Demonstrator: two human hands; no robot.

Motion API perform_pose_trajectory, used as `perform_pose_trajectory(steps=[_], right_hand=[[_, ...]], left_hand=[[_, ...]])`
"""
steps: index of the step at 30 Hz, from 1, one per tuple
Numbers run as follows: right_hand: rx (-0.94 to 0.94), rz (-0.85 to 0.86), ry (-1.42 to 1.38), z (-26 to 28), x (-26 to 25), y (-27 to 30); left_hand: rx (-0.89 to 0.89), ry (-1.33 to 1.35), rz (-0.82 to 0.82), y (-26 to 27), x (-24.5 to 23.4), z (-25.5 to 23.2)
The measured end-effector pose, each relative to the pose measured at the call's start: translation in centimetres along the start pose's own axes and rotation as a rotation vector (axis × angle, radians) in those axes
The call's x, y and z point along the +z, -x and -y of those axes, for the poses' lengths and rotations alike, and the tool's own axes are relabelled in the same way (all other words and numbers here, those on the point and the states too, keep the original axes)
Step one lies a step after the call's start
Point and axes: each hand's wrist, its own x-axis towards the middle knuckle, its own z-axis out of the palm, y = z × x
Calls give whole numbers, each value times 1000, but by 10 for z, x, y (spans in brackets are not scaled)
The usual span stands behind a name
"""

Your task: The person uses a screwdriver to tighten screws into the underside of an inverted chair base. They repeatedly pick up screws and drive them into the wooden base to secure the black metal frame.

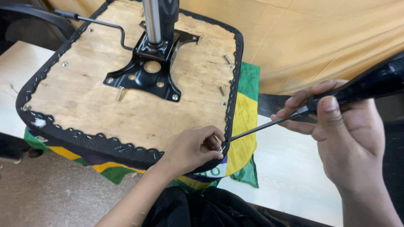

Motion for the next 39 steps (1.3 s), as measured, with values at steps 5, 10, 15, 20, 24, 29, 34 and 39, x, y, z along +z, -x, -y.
perform_pose_trajectory(steps=[5, 10, 15, 20, 24, 29, 34, 39], right_hand=[[-16, 45, 39, 0, 2, -4], [-48, 135, 118, -4, 0, -10], [-66, 182, 192, -4, 2, -6], [1, 157, 158, -3, 12, -3], [12, 119, 126, -2, 17, 0], [-46, 173, 115, -6, 17, -3], [-49, 178, 101, -11, 18, -4], [-47, 182, 98, -10, 18, -5]], left_hand=[[20, -2, -29, 3, 0, 2], [33, -95, -44, 2, 2, 5], [73, -87, -55, 2, 2, 7], [13, -107, -28, 0, 1, 4], [-40, -153, -15, -1, 1, 1], [-45, -133, -13, 0, -1, 0], [-22, -115, -21, 0, 0, 1], [-29, -122, -16, 1, 0, 0]])
